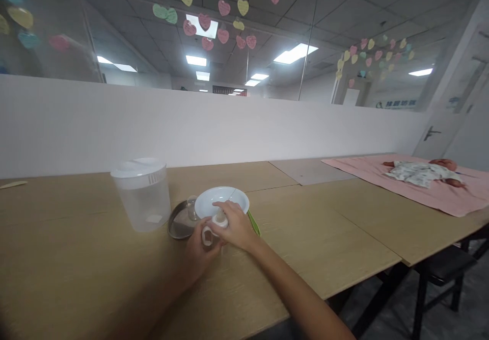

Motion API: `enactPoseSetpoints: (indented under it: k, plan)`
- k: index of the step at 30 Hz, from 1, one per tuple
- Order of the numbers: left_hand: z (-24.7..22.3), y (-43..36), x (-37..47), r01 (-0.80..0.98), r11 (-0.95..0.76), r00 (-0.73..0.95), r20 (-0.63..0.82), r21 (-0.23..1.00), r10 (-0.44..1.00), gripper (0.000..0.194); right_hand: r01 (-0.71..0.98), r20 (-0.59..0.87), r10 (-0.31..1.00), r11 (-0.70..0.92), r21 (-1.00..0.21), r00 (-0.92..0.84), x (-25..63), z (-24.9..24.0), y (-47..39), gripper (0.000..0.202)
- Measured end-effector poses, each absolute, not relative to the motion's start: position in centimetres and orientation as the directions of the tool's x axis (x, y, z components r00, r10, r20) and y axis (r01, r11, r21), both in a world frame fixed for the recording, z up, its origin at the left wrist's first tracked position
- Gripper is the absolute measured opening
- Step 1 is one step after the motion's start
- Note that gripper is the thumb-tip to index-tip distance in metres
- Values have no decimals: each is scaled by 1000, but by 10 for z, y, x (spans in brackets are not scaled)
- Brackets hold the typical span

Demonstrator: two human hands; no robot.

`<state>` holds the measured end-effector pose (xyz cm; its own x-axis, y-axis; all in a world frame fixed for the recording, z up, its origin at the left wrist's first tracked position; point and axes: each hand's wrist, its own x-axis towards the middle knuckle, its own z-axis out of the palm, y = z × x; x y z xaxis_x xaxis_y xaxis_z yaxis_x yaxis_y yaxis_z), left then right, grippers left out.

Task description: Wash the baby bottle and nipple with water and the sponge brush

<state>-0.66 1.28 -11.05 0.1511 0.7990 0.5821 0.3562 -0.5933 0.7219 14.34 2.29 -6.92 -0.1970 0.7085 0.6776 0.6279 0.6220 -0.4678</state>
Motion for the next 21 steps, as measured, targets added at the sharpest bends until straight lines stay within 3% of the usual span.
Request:
enactPoseSetpoints:
  k: [4,8,17,21]
  plan:
    - [-110,13,-8,372,-570,159,555,733,817,52,477,757,601,760,-442,-256,146,-79,21,46]
    - [-111,13,-9,356,-585,164,568,729,807,52,393,786,589,778,-490,-188,146,-88,21,50]
    - [-113,15,-10,303,-590,179,563,749,807,49,579,767,642,626,-523,-1,129,-97,22,43]
    - [-116,19,-19,341,-672,245,628,658,739,63,605,809,588,647,-464,-9,127,-102,22,42]
